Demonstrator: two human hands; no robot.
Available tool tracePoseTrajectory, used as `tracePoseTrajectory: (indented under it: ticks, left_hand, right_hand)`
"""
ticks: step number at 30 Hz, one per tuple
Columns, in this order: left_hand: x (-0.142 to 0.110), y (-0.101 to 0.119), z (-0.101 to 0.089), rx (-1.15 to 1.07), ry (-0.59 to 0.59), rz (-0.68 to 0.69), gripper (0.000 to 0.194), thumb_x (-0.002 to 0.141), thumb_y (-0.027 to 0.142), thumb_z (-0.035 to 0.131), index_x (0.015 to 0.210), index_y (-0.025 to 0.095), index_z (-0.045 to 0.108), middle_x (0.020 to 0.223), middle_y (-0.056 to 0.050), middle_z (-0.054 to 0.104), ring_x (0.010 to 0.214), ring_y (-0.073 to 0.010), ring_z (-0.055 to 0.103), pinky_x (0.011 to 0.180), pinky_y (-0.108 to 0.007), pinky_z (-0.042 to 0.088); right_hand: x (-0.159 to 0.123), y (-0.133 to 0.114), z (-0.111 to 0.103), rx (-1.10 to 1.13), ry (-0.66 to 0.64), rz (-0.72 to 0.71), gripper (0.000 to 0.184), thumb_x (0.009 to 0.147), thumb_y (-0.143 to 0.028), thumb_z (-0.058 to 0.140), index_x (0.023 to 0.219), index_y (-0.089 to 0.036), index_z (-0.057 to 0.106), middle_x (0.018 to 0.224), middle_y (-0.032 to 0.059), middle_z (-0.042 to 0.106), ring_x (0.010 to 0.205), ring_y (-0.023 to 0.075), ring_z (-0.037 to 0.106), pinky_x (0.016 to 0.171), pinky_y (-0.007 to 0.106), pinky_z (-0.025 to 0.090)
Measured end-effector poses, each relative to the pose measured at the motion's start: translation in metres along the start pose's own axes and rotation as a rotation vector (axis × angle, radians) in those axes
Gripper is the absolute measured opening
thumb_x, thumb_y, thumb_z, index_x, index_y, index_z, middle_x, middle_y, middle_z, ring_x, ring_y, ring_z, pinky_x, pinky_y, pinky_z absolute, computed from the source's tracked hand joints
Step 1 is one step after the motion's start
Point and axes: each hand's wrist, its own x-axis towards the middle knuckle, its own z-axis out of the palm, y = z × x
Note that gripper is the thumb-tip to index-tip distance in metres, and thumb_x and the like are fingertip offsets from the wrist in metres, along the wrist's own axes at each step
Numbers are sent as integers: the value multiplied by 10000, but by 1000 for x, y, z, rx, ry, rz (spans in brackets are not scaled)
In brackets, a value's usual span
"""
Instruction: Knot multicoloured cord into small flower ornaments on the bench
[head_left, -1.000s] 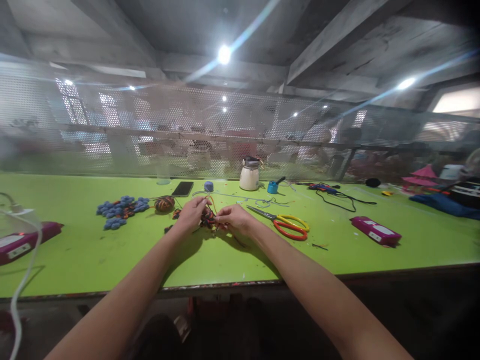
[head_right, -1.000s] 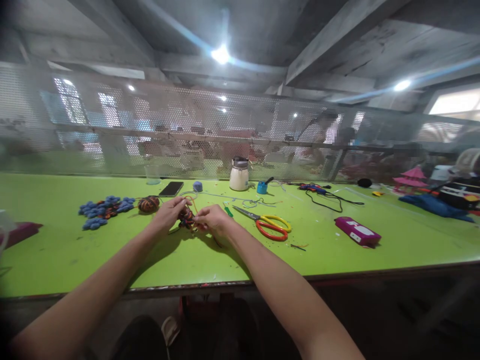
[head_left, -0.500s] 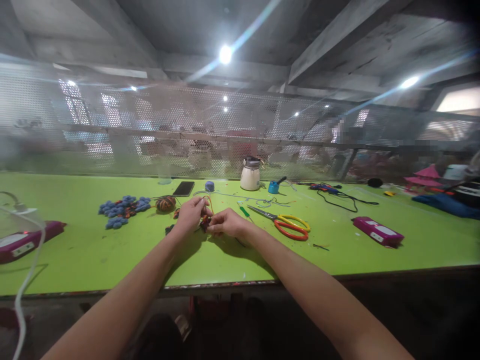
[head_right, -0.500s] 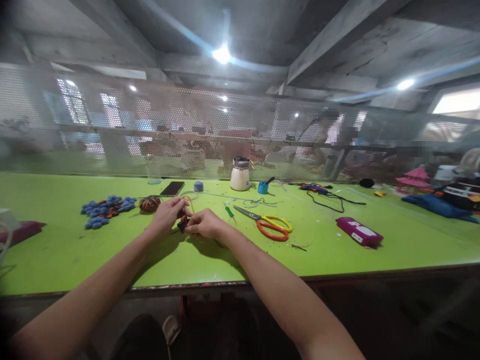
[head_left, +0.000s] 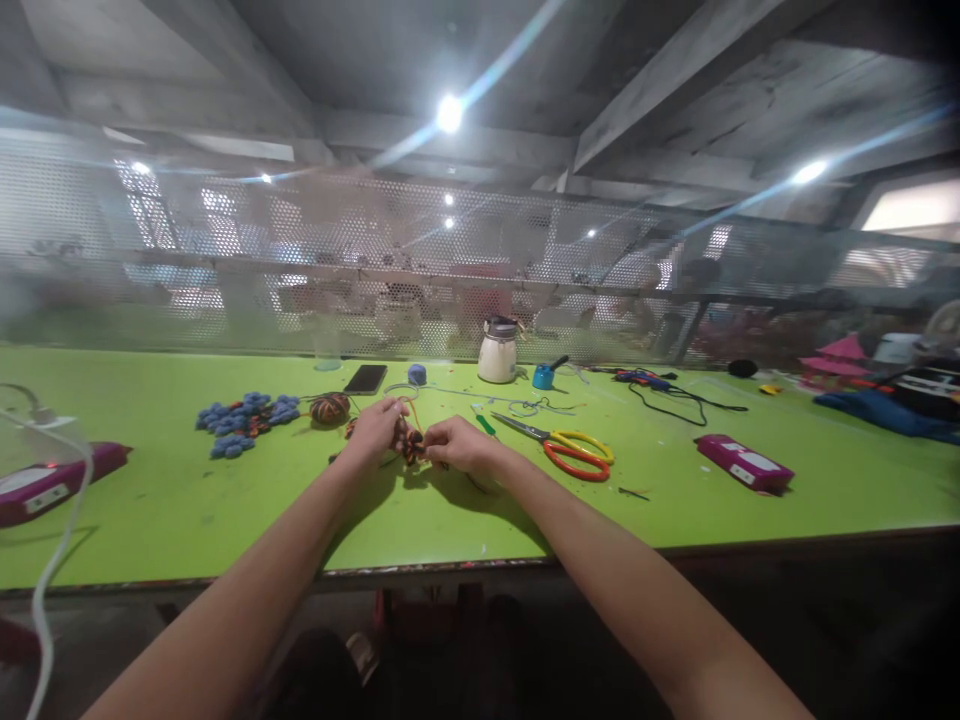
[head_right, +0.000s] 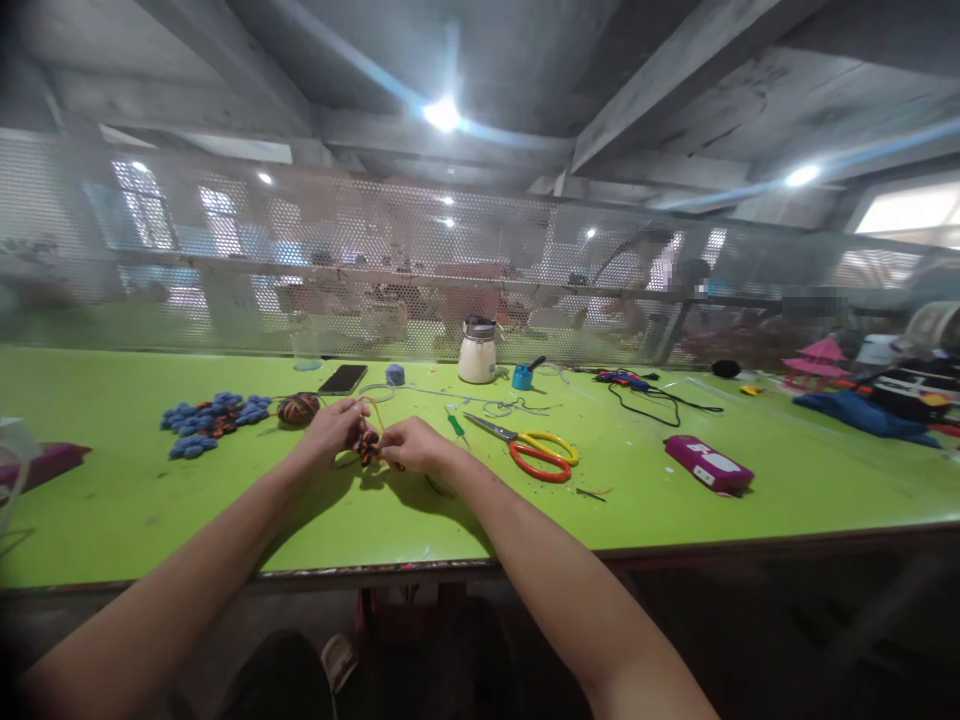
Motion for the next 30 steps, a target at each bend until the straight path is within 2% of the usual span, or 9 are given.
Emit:
tracePoseTrajectory:
  ticks: [4, 9, 13, 18, 24, 27, 30]
  left_hand:
    - [-4, 3, 0, 2, -51, -13, 130, 762, 321, 520, 740, 193, 508, 493, 6, 600, 366, -114, 488, 385, -190, 317]
    - [-7, 7, 2, 0, -65, -5, 142, 762, 330, 566, 746, 193, 535, 516, 19, 588, 353, -87, 451, 381, -180, 286]
    - [-10, 10, 4, -35, -149, -23, 168, 789, 349, 568, 820, 184, 559, 571, -7, 626, 431, -103, 526, 428, -185, 342]
    - [-15, 12, 4, -117, -251, -78, 277, 805, 371, 580, 987, 164, 549, 714, -55, 682, 528, -119, 593, 512, -221, 427]
    - [-14, 8, 4, -219, -318, -162, 351, 775, 427, 619, 1014, 174, 566, 696, -41, 664, 591, -140, 620, 523, -226, 430]
    - [-14, 6, 5, -141, -340, -119, 411, 744, 457, 646, 1047, 191, 563, 776, -64, 688, 691, -163, 642, 561, -241, 443]
    - [-14, 5, 7, -66, -344, -44, 520, 661, 350, 746, 1099, 189, 516, 800, -60, 688, 713, -181, 649, 571, -265, 450]
  right_hand:
    - [0, 2, -8, -95, 65, 12, 98, 741, -155, 614, 672, -110, 669, 465, -32, 530, 448, 79, 444, 472, 201, 315]
    - [-1, 2, -17, -178, 139, 21, 76, 671, -86, 632, 643, -125, 691, 478, -38, 544, 474, 80, 436, 490, 205, 302]
    - [2, 5, -20, -183, 206, 21, 51, 660, -108, 655, 657, -133, 699, 542, -24, 585, 521, 85, 467, 517, 205, 320]
    - [4, 9, -22, -100, 260, 38, 63, 668, -175, 677, 637, -120, 679, 501, -29, 560, 489, 79, 469, 495, 198, 329]
    - [2, 4, -20, 87, 319, 83, 61, 678, -144, 648, 623, -118, 644, 473, -33, 562, 410, 55, 422, 442, 191, 319]
    - [2, 0, -20, 184, 366, 104, 78, 671, -123, 640, 598, -123, 611, 469, -37, 559, 394, 47, 409, 417, 183, 314]
    - [2, -2, -20, 281, 389, 133, 100, 666, -127, 636, 582, -133, 580, 415, -51, 517, 347, 45, 377, 366, 184, 276]
